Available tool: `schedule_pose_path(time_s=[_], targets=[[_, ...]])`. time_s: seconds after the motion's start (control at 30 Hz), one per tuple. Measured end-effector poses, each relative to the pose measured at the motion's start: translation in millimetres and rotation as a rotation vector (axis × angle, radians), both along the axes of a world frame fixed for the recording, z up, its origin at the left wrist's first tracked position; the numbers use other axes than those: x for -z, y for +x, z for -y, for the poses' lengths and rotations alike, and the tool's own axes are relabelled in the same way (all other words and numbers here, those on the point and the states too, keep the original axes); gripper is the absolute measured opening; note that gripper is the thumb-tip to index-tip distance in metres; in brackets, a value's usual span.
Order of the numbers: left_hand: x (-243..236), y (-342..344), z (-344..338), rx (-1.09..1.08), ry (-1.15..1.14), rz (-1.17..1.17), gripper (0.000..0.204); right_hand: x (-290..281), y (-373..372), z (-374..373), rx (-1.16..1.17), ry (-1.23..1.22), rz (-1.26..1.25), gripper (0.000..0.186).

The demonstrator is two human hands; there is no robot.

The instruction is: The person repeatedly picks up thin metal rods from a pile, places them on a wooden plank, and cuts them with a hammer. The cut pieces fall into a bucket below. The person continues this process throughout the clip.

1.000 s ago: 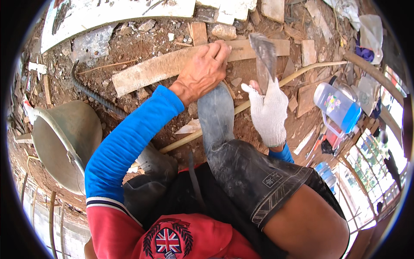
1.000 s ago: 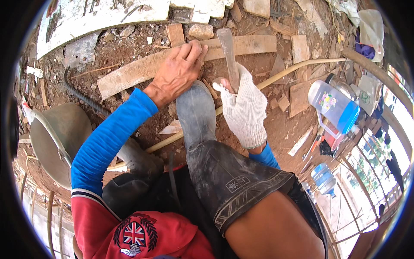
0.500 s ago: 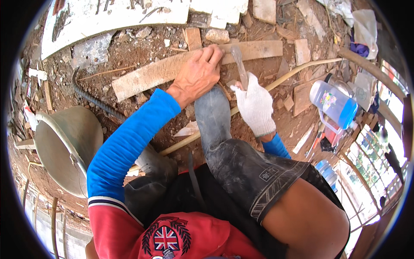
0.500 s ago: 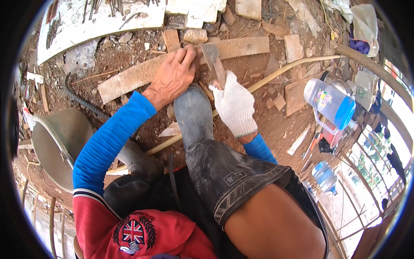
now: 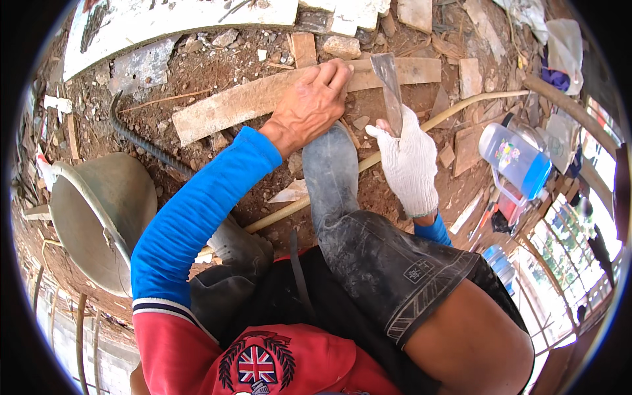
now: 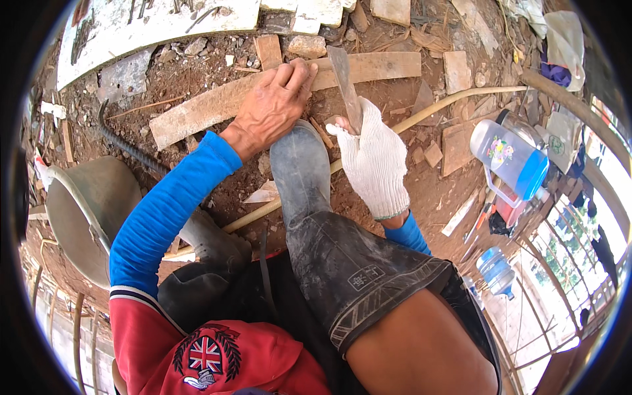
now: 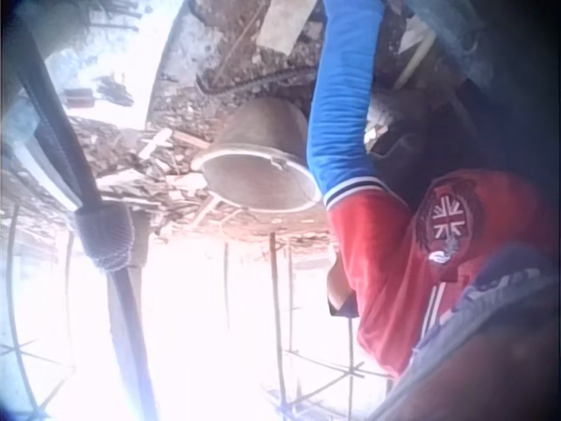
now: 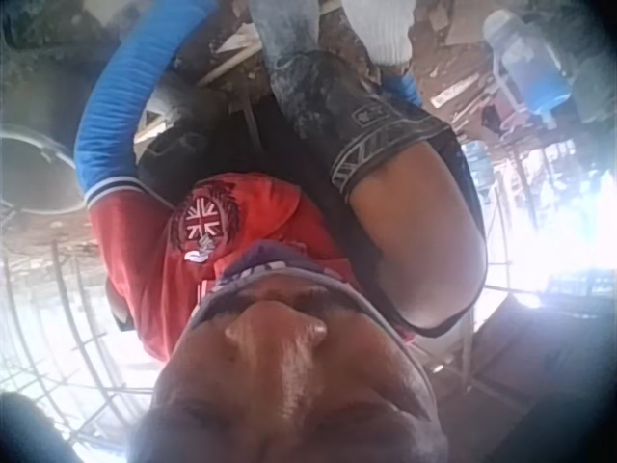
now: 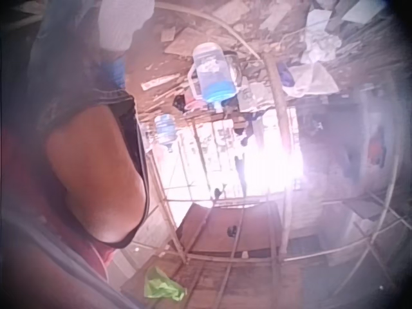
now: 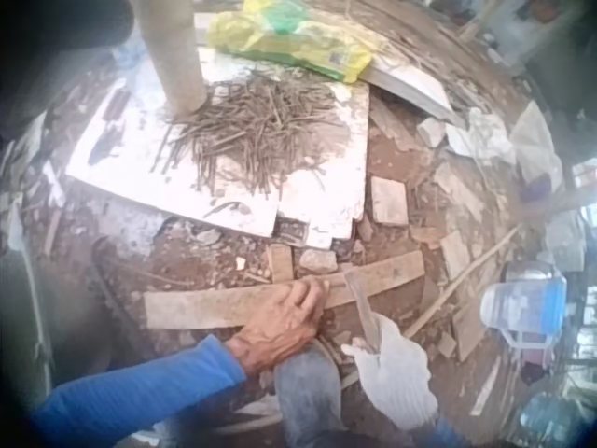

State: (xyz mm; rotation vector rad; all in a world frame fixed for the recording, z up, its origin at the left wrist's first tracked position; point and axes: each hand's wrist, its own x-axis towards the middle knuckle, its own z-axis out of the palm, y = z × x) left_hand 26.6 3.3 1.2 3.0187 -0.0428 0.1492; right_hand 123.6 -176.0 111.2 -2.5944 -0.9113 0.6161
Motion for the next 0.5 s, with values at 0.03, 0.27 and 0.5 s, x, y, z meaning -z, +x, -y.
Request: schedule_pose_path(time_s=[0.03,0.27,0.5], targets=[[-0.6,-0.3,-0.7,0.003,0.002,-0.007,0.065,-1.0,-1.4,-1.6,0.012,0.014,0.004,0.048],[-3.8,0.1,-2.4,0.011,0.022,-0.005,0.062,20.2,3.1,1.9,0.036,-0.082,-0.014,0.046],[-5.4,1.3,-3.0,0.000,-0.009,-0.011,0.063,17.5,-6.2,-0.7,-0.001,-0.092,0.055,0.049]])
